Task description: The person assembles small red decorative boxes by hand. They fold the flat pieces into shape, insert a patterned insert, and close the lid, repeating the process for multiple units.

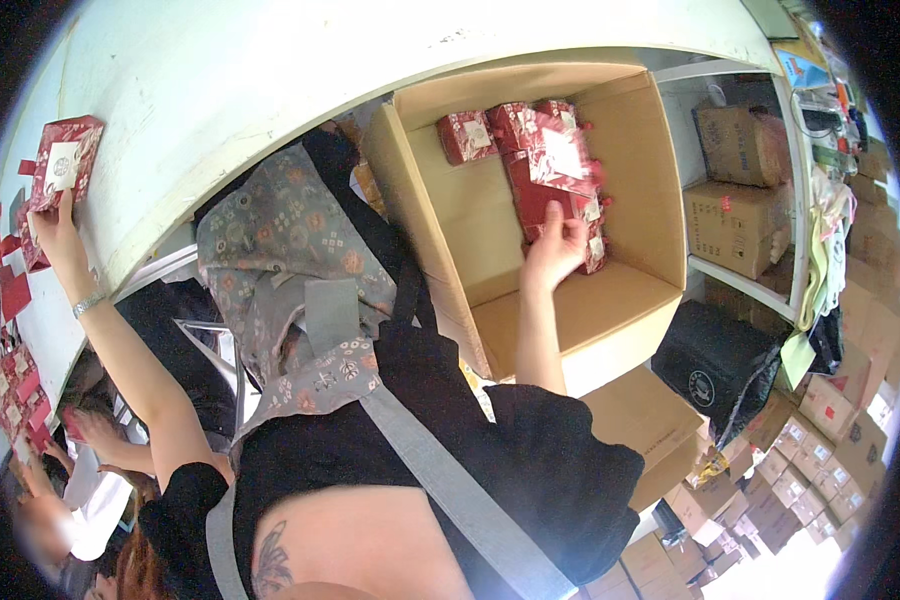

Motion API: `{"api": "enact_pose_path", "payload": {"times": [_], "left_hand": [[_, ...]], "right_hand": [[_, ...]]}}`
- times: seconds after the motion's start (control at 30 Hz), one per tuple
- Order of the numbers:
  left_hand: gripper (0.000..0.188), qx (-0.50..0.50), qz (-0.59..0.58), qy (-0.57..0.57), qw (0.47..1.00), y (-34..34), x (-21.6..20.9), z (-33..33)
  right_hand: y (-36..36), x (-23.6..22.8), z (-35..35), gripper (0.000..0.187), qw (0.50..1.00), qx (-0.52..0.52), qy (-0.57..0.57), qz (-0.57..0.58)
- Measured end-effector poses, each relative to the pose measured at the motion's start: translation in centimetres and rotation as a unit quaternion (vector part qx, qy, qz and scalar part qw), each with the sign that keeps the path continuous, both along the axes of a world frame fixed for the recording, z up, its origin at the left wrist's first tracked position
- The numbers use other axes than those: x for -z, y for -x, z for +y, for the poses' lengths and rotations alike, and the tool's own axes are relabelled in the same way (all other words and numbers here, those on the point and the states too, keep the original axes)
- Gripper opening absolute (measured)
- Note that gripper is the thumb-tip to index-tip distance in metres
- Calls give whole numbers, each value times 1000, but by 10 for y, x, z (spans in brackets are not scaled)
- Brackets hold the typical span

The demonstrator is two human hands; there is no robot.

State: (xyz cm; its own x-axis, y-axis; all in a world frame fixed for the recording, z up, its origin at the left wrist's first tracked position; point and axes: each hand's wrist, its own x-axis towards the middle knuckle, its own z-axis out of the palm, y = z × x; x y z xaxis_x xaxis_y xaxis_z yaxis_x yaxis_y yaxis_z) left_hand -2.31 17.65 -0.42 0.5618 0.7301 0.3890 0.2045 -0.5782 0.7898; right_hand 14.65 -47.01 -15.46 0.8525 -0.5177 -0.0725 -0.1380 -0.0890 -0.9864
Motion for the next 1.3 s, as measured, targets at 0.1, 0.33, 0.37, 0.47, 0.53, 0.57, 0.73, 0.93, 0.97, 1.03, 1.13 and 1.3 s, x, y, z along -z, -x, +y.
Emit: {"api": "enact_pose_path", "payload": {"times": [0.1, 0.33, 0.37, 0.47, 0.53, 0.57, 0.73, 0.93, 0.97, 1.03, 1.13, 1.3], "left_hand": [[54, -30, -85, -48, 995, -23, -6, -67], [60, 786, -140, 134, 588, -33, -90, -343], [61, 795, -150, 141, 570, -21, -102, -359], [66, 803, -108, 103, 576, -3, -115, -379], [77, 768, -91, 5, 634, -4, -113, -381], [77, 741, -90, -41, 664, -5, -110, -382], [79, 706, -63, -106, 697, -6, -112, -385], [82, 835, -12, -1, 551, -27, -128, -357], [82, 852, 12, 12, 523, -28, -132, -359], [83, 860, 63, -10, 506, -27, -138, -374], [67, 771, 34, -109, 627, -10, -124, -402], [51, 660, -54, -179, 728, -13, -121, -431]], "right_hand": [[-8, -104, 33, 11, 973, -70, 57, -212], [-100, -175, 179, 11, 864, -419, -8, -279], [-114, -173, 196, 12, 854, -455, -47, -250], [-145, -168, 240, 14, 836, -505, -84, -200], [-154, -182, 252, 14, 841, -508, -44, -182], [-156, -190, 258, 14, 832, -520, -70, -182], [-177, -226, 264, 17, 798, -565, -25, -208], [-185, -265, 261, 16, 778, -580, 15, -242], [-187, -268, 261, 17, 776, -581, 14, -244], [-189, -273, 261, 18, 772, -585, 13, -247], [-195, -271, 259, 20, 778, -579, 33, -244], [-195, -270, 256, 20, 784, -575, 35, -230]]}}
